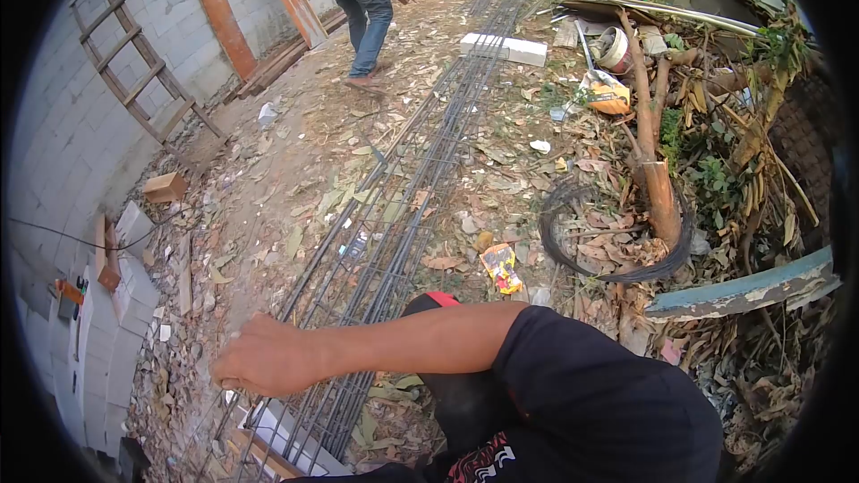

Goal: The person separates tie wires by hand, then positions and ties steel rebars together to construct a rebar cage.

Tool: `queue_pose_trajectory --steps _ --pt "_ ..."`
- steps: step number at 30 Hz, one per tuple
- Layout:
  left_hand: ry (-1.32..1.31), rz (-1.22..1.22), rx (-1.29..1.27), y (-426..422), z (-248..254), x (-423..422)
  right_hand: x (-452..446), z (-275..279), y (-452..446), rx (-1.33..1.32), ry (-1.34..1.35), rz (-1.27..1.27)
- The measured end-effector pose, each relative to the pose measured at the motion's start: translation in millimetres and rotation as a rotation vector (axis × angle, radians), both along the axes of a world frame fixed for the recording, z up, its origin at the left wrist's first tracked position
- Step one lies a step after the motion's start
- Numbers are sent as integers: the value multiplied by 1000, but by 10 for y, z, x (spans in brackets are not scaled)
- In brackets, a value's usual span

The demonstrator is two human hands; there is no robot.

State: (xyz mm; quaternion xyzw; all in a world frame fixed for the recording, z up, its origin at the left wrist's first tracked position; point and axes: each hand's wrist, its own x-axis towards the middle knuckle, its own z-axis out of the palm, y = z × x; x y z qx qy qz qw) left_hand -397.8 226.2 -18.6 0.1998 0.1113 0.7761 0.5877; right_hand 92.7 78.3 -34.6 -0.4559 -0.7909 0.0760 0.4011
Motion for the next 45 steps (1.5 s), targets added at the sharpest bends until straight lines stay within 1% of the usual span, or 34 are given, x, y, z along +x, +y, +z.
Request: queue_pose_trajectory --steps 2,3,4,5,6,7,9,11,13,14,15,17,18,21,22,23,24,25,27,28,29,30,32,33,34,35,36,37,39,40,41,42,43,45 --pt "71 357 -154 81 50 123 -83 -130 121 1 -75 -45" --pt "75 357 -161 127 22 142 -133 -211 163 0 -149 -95" --pt "554 578 -377 199 -19 152 -192 -298 184 -6 -147 -94" --pt "1038 784 -586 245 -36 182 -252 -363 203 -12 -249 -99" --pt "1481 788 -448 -12 7 409 -287 -388 228 -15 -350 -104" --pt "1479 792 -445 -186 100 636 -255 -364 267 -10 -350 -104" --pt "1855 1133 -161 -501 282 1073 -161 -302 332 -11 -225 -275" --pt "1657 1101 449 -619 232 1750 -116 -231 403 -23 -232 -206" --pt "1627 915 590 -603 4 2016 -242 -167 381 -31 -241 -135" --pt "1614 854 631 -611 -122 2159 -366 -86 343 -34 -74 -22" --pt "1679 848 710 -700 -273 2377 -453 -33 329 -38 97 89" --pt "1742 838 786 -723 -393 2356 -500 2 366 -6 128 43" --pt "1949 633 555 -674 -469 2127 -498 8 396 27 160 -10" --pt "1869 547 427 -436 -622 1632 -332 -11 550 26 95 -10" --pt "1844 426 395 -410 -543 1438 -341 -10 549 19 106 -9" --pt "1808 309 361 -457 -421 1410 -346 40 498 -144 -186 -21" --pt "1934 290 287 -557 -442 1464 -367 47 476 -310 -488 -27" --pt "1932 290 275 -606 -455 1559 -390 19 496 -313 -493 -19" --pt "1816 27 329 -659 -574 1737 -454 -69 522 -196 -354 88" --pt "1768 18 360 -694 -652 1832 -444 -64 518 -203 -348 95" --pt "1771 14 350 -720 -622 1887 -382 -23 519 -104 -161 13" --pt "1733 87 348 -736 -580 1948 -340 4 525 -5 24 -69" --pt "1644 220 349 -710 -531 2009 -357 -23 562 -34 -22 -69" --pt "1654 217 343 -655 -548 1935 -373 -39 563 -53 -68 -79" --pt "1663 283 326 -566 -568 1845 -385 -62 540 -59 -59 -77" --pt "1670 350 310 -523 -548 1817 -388 -56 487 -199 -126 115" --pt "1781 323 302 -493 -516 1761 -405 -59 435 -338 -189 315" --pt "1800 319 287 -455 -543 1740 -395 -63 430 -346 -173 330" --pt "1595 310 377 -453 -611 1710 -298 18 470 -139 214 522" --pt "1589 336 382 -586 -554 1847 -213 57 478 -48 210 339" --pt "1623 354 455 -731 -502 2007 -165 61 532 -41 166 165" --pt "1619 338 496 -836 -452 2157 -81 17 550 -10 113 57" --pt "1637 332 510 -838 -440 2154 -43 -48 634 49 38 36" --pt "1612 480 434 -800 -415 2223 -51 -60 574 -116 -144 57"
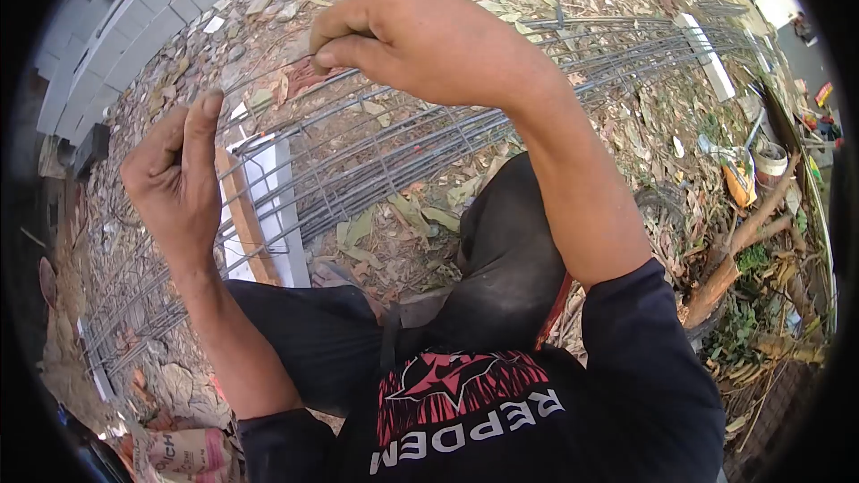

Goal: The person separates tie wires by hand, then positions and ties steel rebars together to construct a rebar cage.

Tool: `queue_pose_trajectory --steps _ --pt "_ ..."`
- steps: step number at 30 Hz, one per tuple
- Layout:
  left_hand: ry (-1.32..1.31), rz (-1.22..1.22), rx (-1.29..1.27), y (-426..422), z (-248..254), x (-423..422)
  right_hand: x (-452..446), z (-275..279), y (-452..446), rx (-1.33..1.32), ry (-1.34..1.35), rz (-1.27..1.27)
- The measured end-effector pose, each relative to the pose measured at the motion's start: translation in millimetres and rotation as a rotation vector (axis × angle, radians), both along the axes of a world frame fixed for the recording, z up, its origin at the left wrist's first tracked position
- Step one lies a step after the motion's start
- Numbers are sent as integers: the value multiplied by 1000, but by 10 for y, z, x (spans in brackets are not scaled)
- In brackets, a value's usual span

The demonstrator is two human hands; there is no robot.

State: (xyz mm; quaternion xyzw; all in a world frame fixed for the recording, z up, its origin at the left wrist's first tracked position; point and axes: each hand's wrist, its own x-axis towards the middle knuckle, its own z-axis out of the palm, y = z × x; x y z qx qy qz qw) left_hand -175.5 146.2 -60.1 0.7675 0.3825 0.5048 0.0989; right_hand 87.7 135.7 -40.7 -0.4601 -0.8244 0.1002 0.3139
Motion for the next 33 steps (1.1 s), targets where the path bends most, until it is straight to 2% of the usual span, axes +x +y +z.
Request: queue_pose_trajectory --steps 1,3,4,6,7,8,10,11,12,14,16,18,19,20,22,23,24,26,28,30,32,33 --pt "11 45 -12 47 -14 -51 -74 24 -62 -12 11 45" --pt "113 5 -32 134 -27 -101 -170 117 -259 -229 -152 211" --pt "120 17 -35 145 -34 -99 -127 155 -252 -230 -146 224" --pt "36 -21 -182 134 -55 -44 10 184 -225 -173 280 248" --pt "-17 -74 -112 134 -67 -20 116 123 -130 -46 232 109" --pt "-10 -60 -115 136 -60 -23 187 53 -50 -51 240 123" --pt "15 -11 49 159 -16 -56 241 -53 54 -90 114 24" --pt "40 55 35 172 -19 -80 119 43 -65 -216 35 44" --pt "42 62 38 192 -35 -99 71 62 -127 -214 37 52" --pt "71 141 -67 237 -54 -161 -39 81 -196 -388 30 192" --pt "54 162 -74 243 -27 -231 -43 164 -203 -353 133 157" --pt "-69 85 56 180 6 -182 -22 96 -76 -72 172 -13" --pt "-34 93 131 175 8 -187 -50 115 -83 -141 17 -20" --pt "-27 106 135 180 8 -234 -116 58 -93 -138 23 -6" --pt "34 214 3 189 10 -305 -269 -140 -133 -57 -208 68" --pt "32 277 -29 178 40 -294 -356 -167 -219 204 -258 -61" --pt "33 287 -26 201 27 -333 -431 -141 -204 208 -255 -52" --pt "-120 226 -108 243 -22 -411 -595 1 -188 516 -215 -241" --pt "-125 205 -108 196 39 -383 -719 71 -236 224 -344 -299" --pt "-154 106 -142 102 55 -161 -712 -270 -73 497 -276 -288" --pt "-83 158 -127 111 93 -165 -612 -204 -28 424 -313 -309" --pt "-37 170 -188 117 88 -198 -572 -179 -50 429 -216 -275"
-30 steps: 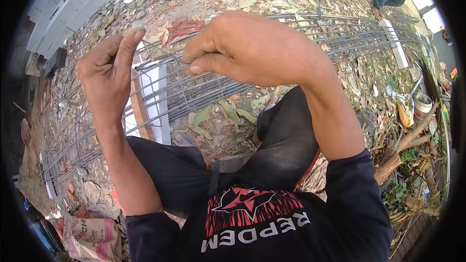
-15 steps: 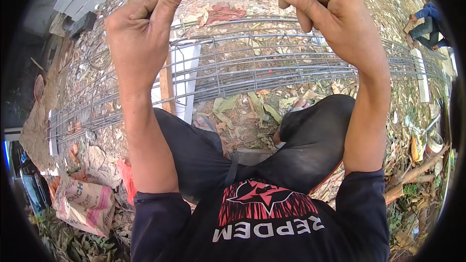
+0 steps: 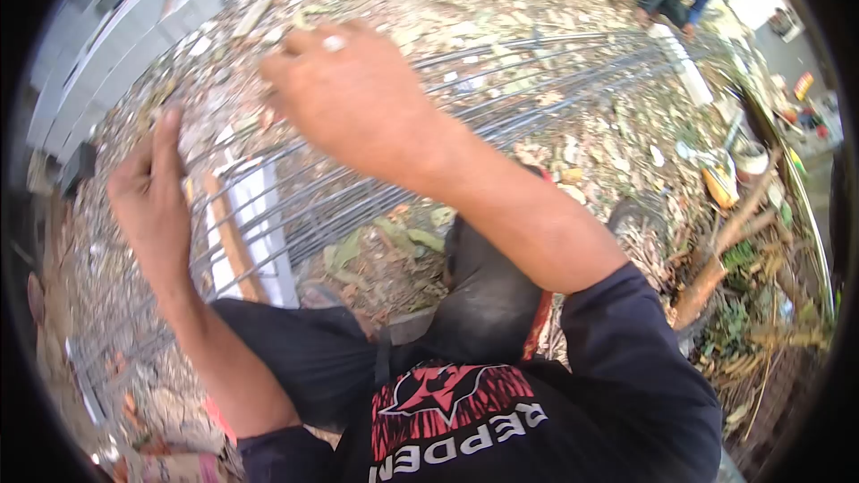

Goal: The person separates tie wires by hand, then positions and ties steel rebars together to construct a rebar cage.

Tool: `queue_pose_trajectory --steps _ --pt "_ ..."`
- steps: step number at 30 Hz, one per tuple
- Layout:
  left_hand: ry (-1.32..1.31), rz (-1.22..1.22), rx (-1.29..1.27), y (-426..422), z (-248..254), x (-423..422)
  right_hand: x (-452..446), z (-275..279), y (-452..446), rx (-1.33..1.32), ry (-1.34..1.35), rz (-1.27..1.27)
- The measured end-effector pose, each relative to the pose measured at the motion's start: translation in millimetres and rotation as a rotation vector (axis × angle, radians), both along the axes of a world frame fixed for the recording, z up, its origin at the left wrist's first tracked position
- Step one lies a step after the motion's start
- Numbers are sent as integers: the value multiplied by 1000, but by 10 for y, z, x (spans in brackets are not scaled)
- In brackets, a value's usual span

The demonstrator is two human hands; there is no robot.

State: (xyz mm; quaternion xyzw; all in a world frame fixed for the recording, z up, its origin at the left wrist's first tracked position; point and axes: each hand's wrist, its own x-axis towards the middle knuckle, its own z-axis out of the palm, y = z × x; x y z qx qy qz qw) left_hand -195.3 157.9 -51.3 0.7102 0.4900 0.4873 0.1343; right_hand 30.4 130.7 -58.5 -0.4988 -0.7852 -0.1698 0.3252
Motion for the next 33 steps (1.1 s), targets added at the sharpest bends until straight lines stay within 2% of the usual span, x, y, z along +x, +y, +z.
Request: queue_pose_trajectory --steps 1,2,4,7,12,15,17,19,20,21,22,24,25,26,27,28,30,33 --pt "16 14 29 110 -102 -90 20 -9 38 -63 58 47" --pt "34 30 25 178 -148 -154 65 -20 33 4 78 144" --pt "52 113 -57 301 -236 -320 99 76 -57 -166 -2 180" --pt "-16 18 -104 321 -244 -367 135 66 -71 -96 69 200" --pt "-114 -122 -133 -37 -158 -63 402 239 -130 -196 141 118" --pt "-38 -117 -51 -199 -126 58 432 151 -142 -76 146 99" --pt "76 -274 -175 -228 -145 154 357 76 -187 -20 -67 -36" --pt "69 -287 -309 -310 -52 407 299 -48 -183 -263 -18 199" --pt "58 -280 -423 -273 -70 470 235 -165 -172 -307 36 189" --pt "98 -293 -474 -177 -177 481 196 -271 -152 -459 115 224" --pt "69 -264 -428 -99 -287 471 202 -363 -114 -603 193 260" --pt "70 -218 -347 120 -504 578 336 -487 -14 -629 270 247" --pt "110 -312 -214 300 -704 631 443 -490 61 -606 286 244" --pt "140 -354 -356 387 -869 566 580 -476 135 -618 300 235" --pt "172 -393 -496 443 -1011 504 735 -452 194 -773 304 230" --pt "140 -395 -461 522 -1171 565 888 -420 242 -920 311 228" --pt "127 -384 -341 680 -1367 773 1270 -511 314 -912 371 -8" --pt "202 -279 -197 1000 -1661 1008 1943 -863 230 -911 610 -637"
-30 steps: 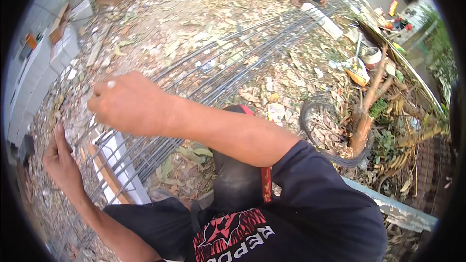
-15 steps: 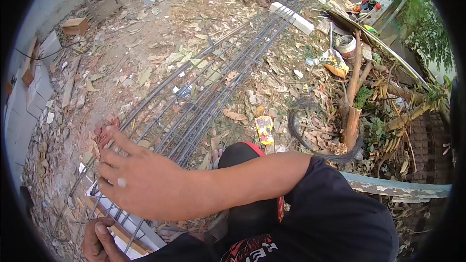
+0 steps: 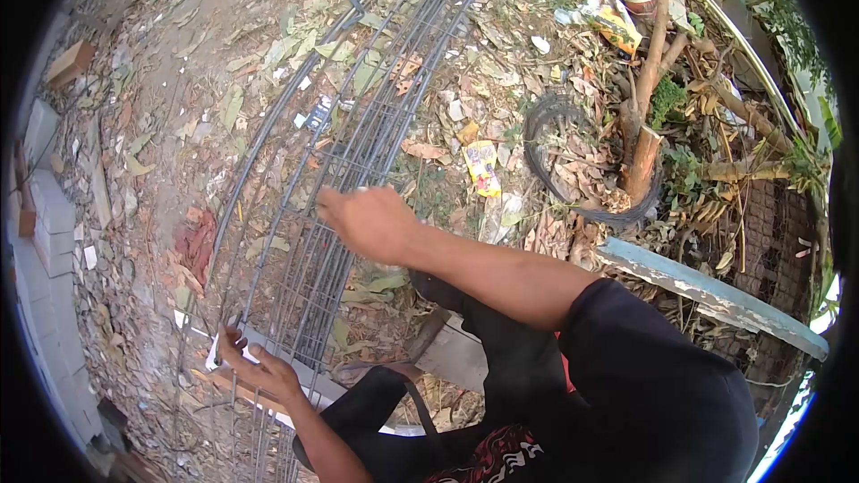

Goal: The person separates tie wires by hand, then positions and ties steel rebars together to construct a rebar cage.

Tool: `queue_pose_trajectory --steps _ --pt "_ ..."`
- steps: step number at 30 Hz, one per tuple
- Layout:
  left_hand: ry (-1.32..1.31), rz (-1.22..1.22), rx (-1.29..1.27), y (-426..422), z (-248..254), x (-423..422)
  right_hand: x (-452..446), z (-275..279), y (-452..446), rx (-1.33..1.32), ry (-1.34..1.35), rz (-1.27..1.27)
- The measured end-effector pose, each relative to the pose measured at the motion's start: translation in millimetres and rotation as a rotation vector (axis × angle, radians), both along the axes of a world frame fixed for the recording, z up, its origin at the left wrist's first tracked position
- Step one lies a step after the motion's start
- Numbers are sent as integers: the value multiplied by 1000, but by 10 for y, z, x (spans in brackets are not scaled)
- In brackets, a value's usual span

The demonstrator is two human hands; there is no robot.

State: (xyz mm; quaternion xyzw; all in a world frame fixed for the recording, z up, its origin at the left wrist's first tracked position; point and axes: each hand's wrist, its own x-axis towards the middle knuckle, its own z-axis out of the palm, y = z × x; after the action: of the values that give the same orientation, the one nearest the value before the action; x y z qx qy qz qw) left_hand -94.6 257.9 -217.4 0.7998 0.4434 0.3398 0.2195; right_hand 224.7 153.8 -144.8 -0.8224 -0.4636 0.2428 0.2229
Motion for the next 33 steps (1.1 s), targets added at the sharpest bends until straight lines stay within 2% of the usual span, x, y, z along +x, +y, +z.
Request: queue_pose_trajectory --steps 2,4,5,6,8,9,10,12,13,14,15,16,17,18,20,21,22,23,24,25,26,27,28,31,33 --pt "69 161 -278 -125 -135 49 356 -221 -436 80 -47 -419" --pt "110 -29 -509 -438 212 7 439 -259 -1284 18 -64 -803" --pt "199 -172 -560 -624 707 107 382 -39 -1803 -30 -95 -930" --pt "299 -302 -616 -835 1263 167 319 370 -2352 -153 -40 -972" --pt "369 -395 -742 -1050 2160 295 66 783 -3531 -285 -167 -1085" --pt "364 -335 -778 -1064 2407 289 -72 1103 -4028 -358 -158 -1122" --pt "357 -279 -816 -1080 2587 190 -228 1387 -4502 -575 -108 -1200" --pt "421 -207 -788 -989 2760 -36 -797 1537 -5713 -733 -48 -1320" --pt "437 -104 -850 -941 2803 -155 -1055 1627 -6104 -816 -98 -1480" --pt "448 4 -909 -899 2843 -319 -1135 1824 -6255 -1004 1 -1699" --pt "464 6 -891 -856 2929 -472 -1221 1975 -6344 -1040 72 -1819" --pt "582 125 -1035 -805 2969 -612 -1247 2119 -6365 -1068 138 -1942" --pt "688 249 -1180 -779 3061 -479 -1509 1886 -6601 -1039 207 -2013" --pt "683 253 -1175 -790 3124 -354 -1647 1669 -6871 -1018 272 -2076" --pt "796 256 -1244 -868 3301 25 -1228 1916 -6128 -945 128 -2080" --pt "929 21 -1086 -848 3301 274 -1097 1953 -5958 -856 184 -2001" --pt "926 13 -1075 -772 3111 370 -996 1895 -5832 -770 243 -1923" --pt "841 -129 -1028 -688 2815 433 -902 1794 -5771 -607 355 -1882" --pt "754 -273 -983 -691 2863 813 -814 1753 -5708 -445 455 -1835" --pt "745 -268 -1035 -692 2924 1171 -721 1757 -5697 -434 448 -1850" --pt "731 -258 -1094 -790 3153 1894 -540 1880 -5597 -236 813 -1961" --pt "662 -202 -1181 -775 3118 2274 -335 2041 -5492 -20 1179 -2017" --pt "589 -140 -1269 -752 3089 2571 -95 2268 -5292 -10 1133 -2066" --pt "554 -171 -1251 -682 2997 3390 333 2514 -5361 58 1084 -2125" --pt "588 -176 -1263 -630 2893 3757 568 2640 -5534 101 1020 -2291"
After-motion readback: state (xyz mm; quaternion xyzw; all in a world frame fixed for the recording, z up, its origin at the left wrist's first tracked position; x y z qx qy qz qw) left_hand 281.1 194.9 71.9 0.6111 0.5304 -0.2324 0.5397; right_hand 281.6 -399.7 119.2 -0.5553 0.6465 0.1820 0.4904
